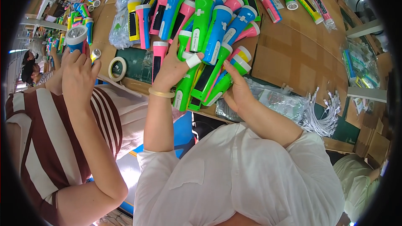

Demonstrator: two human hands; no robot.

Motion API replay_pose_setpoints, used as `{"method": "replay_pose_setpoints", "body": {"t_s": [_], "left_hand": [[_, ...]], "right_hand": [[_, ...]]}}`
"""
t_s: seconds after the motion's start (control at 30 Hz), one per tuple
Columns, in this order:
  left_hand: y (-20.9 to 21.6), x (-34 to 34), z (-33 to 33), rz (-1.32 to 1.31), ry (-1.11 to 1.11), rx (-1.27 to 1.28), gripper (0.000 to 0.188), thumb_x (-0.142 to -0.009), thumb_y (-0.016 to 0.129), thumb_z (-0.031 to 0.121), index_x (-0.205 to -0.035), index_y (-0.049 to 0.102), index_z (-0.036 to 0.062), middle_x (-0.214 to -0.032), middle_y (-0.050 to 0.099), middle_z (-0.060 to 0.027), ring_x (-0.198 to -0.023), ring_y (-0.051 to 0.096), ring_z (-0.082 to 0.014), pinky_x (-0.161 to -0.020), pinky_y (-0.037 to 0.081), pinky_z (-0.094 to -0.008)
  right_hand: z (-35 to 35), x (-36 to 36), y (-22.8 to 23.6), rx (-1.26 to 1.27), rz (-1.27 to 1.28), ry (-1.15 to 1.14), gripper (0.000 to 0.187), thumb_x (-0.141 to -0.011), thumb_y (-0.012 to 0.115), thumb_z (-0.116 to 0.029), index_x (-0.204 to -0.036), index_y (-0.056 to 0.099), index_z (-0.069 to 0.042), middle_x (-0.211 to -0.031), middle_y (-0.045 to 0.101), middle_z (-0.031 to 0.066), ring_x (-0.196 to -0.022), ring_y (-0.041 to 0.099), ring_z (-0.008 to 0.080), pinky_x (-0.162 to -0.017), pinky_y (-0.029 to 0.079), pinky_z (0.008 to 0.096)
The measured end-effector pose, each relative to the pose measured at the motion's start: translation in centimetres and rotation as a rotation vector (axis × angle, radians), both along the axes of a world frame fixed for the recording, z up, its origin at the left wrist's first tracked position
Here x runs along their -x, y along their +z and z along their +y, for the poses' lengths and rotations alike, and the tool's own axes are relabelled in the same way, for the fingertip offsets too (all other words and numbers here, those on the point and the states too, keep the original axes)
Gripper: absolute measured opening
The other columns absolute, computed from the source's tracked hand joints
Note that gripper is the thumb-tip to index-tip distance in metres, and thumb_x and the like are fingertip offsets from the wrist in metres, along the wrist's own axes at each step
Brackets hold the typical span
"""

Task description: Packaging portable flashlights and charging cables into individual plastic bags on an assembly line.

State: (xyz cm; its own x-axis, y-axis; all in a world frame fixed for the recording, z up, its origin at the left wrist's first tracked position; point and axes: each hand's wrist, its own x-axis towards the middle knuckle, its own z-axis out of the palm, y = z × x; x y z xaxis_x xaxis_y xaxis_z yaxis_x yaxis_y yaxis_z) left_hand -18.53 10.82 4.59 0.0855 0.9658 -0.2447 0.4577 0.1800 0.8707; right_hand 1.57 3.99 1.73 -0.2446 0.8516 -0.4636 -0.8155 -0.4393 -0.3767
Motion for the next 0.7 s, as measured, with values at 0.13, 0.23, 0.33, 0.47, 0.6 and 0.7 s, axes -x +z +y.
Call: {"method": "replay_pose_setpoints", "body": {"t_s": [0.13, 0.23, 0.33, 0.47, 0.6, 0.7], "left_hand": [[0.1, -1.4, -1.7, 0.017, 0.017, -0.107, 0.115, -0.075, 0.087, 0.046, -0.161, 0.021, 0.0058, -0.149, 0.05, -0.0214, -0.135, 0.053, -0.0325, -0.109, 0.043, -0.0388], [0.1, -1.6, -2.4, -0.036, -0.002, -0.133, 0.115, -0.075, 0.087, 0.044, -0.161, 0.021, 0.0062, -0.151, 0.049, -0.0213, -0.136, 0.051, -0.0308, -0.11, 0.042, -0.0383], [-1.1, -0.2, -2.4, -0.061, -0.051, -0.143, 0.116, -0.076, 0.087, 0.042, -0.162, 0.018, 0.0068, -0.154, 0.044, -0.0222, -0.141, 0.045, -0.0298, -0.113, 0.038, -0.0379], [-1.4, -0.4, -2.7, -0.102, -0.093, -0.155, 0.119, -0.077, 0.086, 0.04, -0.163, 0.011, 0.0058, -0.156, 0.04, -0.023, -0.143, 0.041, -0.03, -0.115, 0.036, -0.0373], [-0.6, -2.0, -2.8, -0.172, -0.081, -0.147, 0.121, -0.078, 0.086, 0.04, -0.163, 0.008, 0.0038, -0.157, 0.04, -0.0224, -0.141, 0.044, -0.0293, -0.114, 0.037, -0.0364], [0.7, -3.7, -2.2, -0.169, -0.102, -0.128, 0.121, -0.077, 0.087, 0.04, -0.163, 0.01, 0.0035, -0.155, 0.042, -0.0211, -0.135, 0.051, -0.0281, -0.109, 0.042, -0.0358]], "right_hand": [[-1.3, -0.8, 0.7, 0.006, -0.107, -0.005, 0.056, -0.094, 0.072, -0.037, -0.14, 0.05, -0.014, -0.134, 0.061, 0.0036, -0.126, 0.056, 0.0206, -0.111, 0.04, 0.0437], [-1.7, -0.8, -1.0, -0.017, -0.106, -0.006, 0.055, -0.095, 0.071, -0.037, -0.14, 0.05, -0.014, -0.134, 0.061, 0.0038, -0.127, 0.056, 0.0204, -0.112, 0.039, 0.0434], [-1.8, -1.0, -2.0, -0.069, -0.028, 0.036, 0.056, -0.097, 0.07, -0.032, -0.141, 0.047, -0.008, -0.133, 0.061, 0.0065, -0.123, 0.059, 0.0198, -0.107, 0.046, 0.0381], [-1.9, -0.4, -2.7, -0.102, -0.039, 0.013, 0.052, -0.098, 0.069, -0.031, -0.139, 0.049, -0.007, -0.13, 0.062, 0.007, -0.121, 0.06, 0.0197, -0.105, 0.048, 0.0373], [-2.0, -0.5, -1.9, -0.124, 0.011, -0.001, 0.053, -0.097, 0.068, -0.037, -0.14, 0.051, -0.011, -0.134, 0.062, 0.0063, -0.124, 0.058, 0.0197, -0.111, 0.042, 0.0404], [-2.4, -1.8, -0.6, -0.086, -0.026, -0.059, 0.051, -0.097, 0.069, -0.031, -0.137, 0.051, -0.007, -0.127, 0.064, 0.0073, -0.117, 0.062, 0.0199, -0.103, 0.049, 0.0382]]}}
